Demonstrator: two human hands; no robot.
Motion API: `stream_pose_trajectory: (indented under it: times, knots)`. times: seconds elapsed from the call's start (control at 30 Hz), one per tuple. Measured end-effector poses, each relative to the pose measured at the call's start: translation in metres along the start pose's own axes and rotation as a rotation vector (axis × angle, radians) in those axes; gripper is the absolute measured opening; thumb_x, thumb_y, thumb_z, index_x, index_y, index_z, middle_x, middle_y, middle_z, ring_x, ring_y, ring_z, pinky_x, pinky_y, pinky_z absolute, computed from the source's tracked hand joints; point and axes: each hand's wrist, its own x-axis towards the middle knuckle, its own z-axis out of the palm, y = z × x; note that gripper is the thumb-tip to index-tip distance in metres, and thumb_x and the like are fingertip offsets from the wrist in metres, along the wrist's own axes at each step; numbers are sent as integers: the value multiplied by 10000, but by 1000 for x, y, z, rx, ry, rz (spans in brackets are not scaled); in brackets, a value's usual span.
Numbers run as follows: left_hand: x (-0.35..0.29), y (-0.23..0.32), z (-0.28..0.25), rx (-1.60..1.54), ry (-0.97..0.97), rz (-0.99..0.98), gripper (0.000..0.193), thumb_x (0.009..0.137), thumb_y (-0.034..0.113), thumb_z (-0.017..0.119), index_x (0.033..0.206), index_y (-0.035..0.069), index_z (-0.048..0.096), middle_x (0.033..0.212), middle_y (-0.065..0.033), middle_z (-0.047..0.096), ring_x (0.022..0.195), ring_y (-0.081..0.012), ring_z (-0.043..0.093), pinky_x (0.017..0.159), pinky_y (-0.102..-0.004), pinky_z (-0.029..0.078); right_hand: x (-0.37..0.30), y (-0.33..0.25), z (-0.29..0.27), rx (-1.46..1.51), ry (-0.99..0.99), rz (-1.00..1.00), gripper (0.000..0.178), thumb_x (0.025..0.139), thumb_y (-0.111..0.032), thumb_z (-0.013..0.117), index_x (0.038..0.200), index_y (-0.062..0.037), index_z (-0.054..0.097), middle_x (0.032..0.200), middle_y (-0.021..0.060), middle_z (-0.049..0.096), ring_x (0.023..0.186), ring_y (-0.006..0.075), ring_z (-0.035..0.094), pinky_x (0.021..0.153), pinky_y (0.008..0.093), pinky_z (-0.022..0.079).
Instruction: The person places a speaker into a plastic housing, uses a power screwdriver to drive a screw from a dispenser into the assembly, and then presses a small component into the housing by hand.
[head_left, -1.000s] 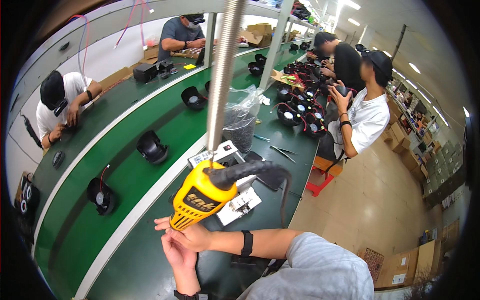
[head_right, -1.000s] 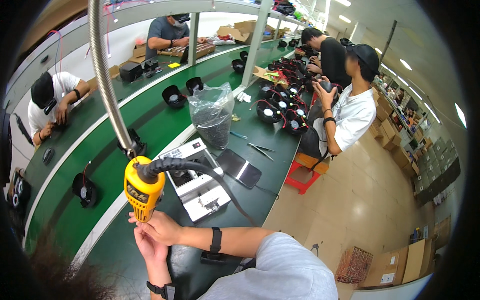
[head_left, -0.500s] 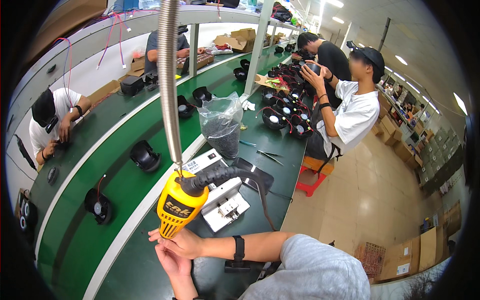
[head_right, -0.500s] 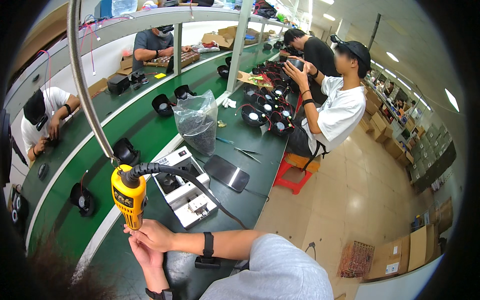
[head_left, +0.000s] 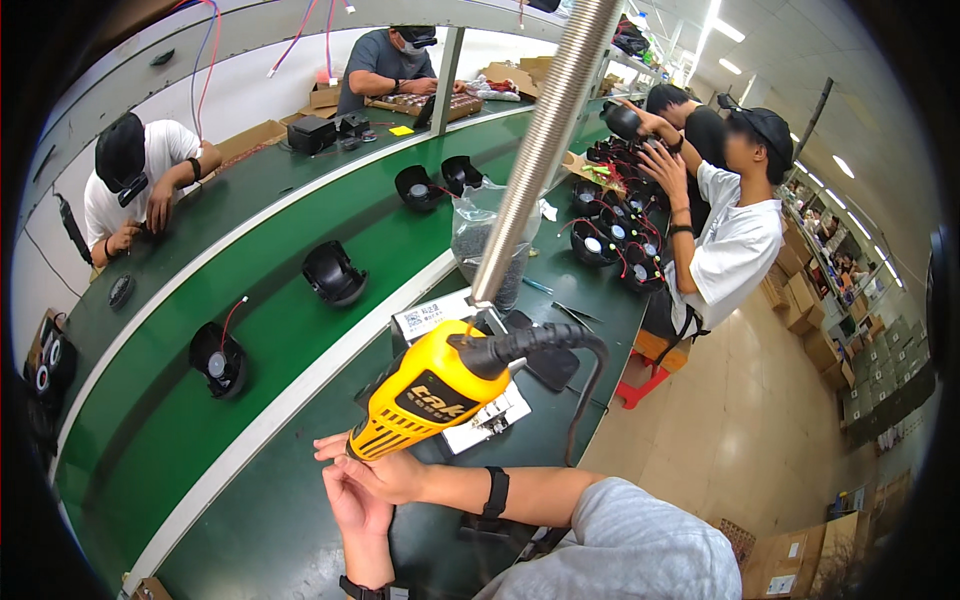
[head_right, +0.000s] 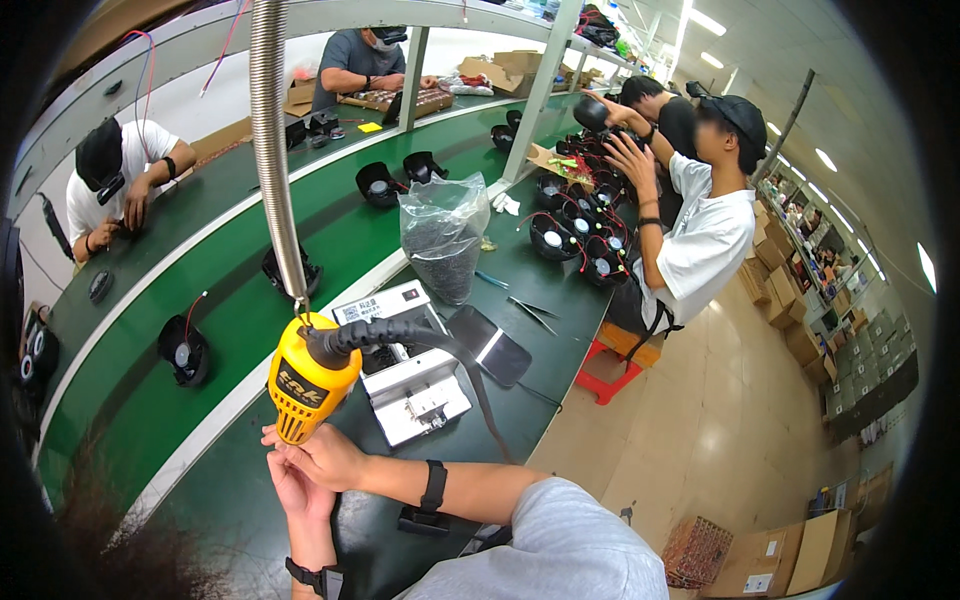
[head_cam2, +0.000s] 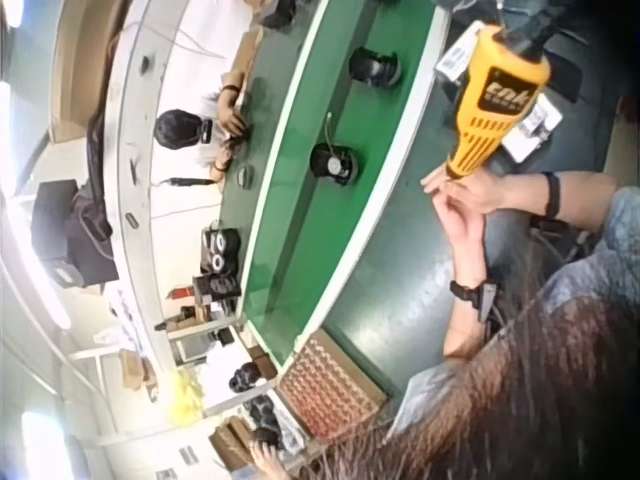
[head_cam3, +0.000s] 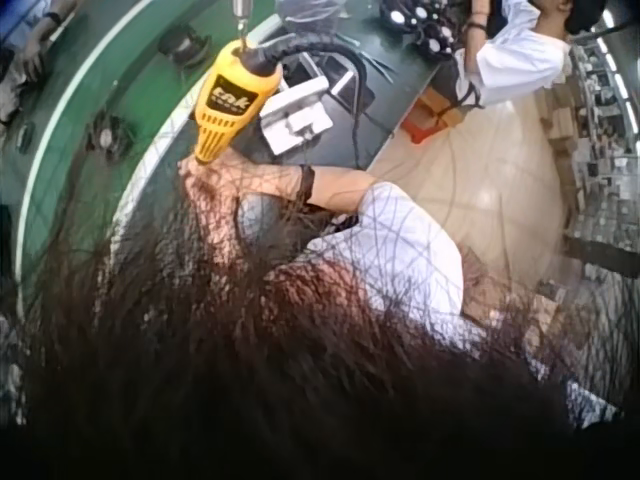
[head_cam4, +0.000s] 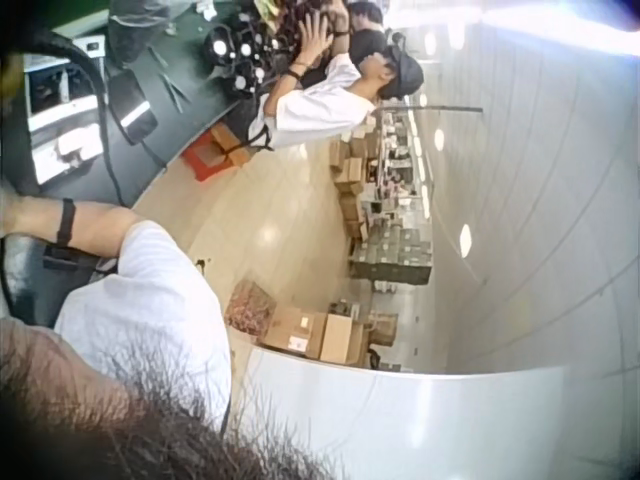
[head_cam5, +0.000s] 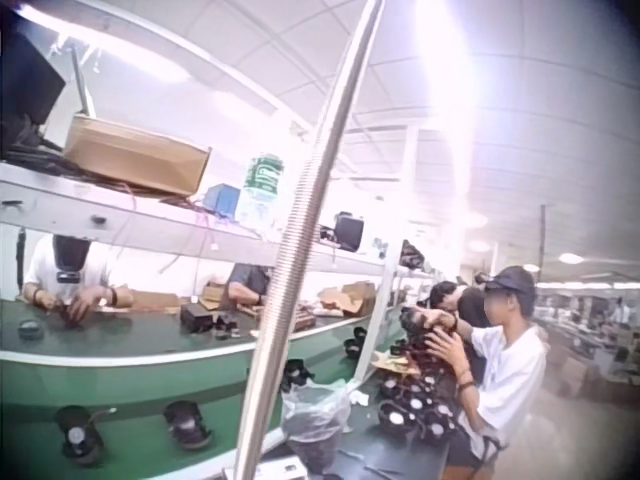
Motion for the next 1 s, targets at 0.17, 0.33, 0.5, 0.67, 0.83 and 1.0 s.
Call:
stream_pose_trajectory:
  times: [0.17, 0.33, 0.5, 0.67, 0.83, 1.0]
  knots:
    - [0, -1, 21, -689, -500, -165, 418, 958, 230, 554, 1328, 40, 520, 1324, -83, 592, 1253, -222, 552, 1104, -373, 435, -1, 2, 0, 15, -4, -15, 277, 1050, -213, 509, 1121, -12, 687, 1295, 172, 655, 1174, 333, 626, 990, 425, 482]
    - [0, -4, 20, -62, -122, 142, 326, 1001, 202, 515, 1306, 88, 540, 1294, -57, 620, 1199, -192, 587, 1060, -361, 464, -1, -2, -3, -23, 4, 18, 298, 1060, -232, 490, 1126, -16, 683, 1285, 169, 658, 1181, 331, 623, 1000, 424, 473]
    - [-5, -3, 15, -50, -89, 118, 351, 984, 209, 532, 1311, 78, 535, 1298, -60, 613, 1208, -197, 581, 1070, -362, 458, 0, -2, -1, -9, 1, -4, 317, 1068, -254, 478, 1141, -16, 675, 1269, 166, 664, 1185, 333, 620, 1004, 427, 467]
    - [-3, -3, 7, -39, -55, 85, 385, 963, 218, 552, 1316, 66, 529, 1303, -64, 604, 1219, -203, 573, 1081, -362, 450, -1, 1, -1, -5, -15, -32, 321, 1068, -259, 478, 1153, -13, 664, 1243, 163, 676, 1192, 334, 619, 1004, 426, 463]
    - [-3, -4, 0, -33, -24, 40, 420, 942, 227, 572, 1321, 55, 523, 1307, -68, 595, 1230, -209, 565, 1093, -362, 442, -1, -2, -1, 16, 10, -15, 314, 1064, -252, 486, 1140, -8, 668, 1245, 162, 677, 1180, 332, 625, 998, 417, 466]
    - [1, -3, 1, -16, -21, 17, 446, 926, 238, 590, 1324, 49, 519, 1306, -67, 590, 1237, -211, 559, 1101, -362, 436, -1, 1, 0, 1, -2, -28, 297, 1060, -239, 491, 1136, -12, 667, 1232, 156, 682, 1175, 329, 630, 992, 418, 470]
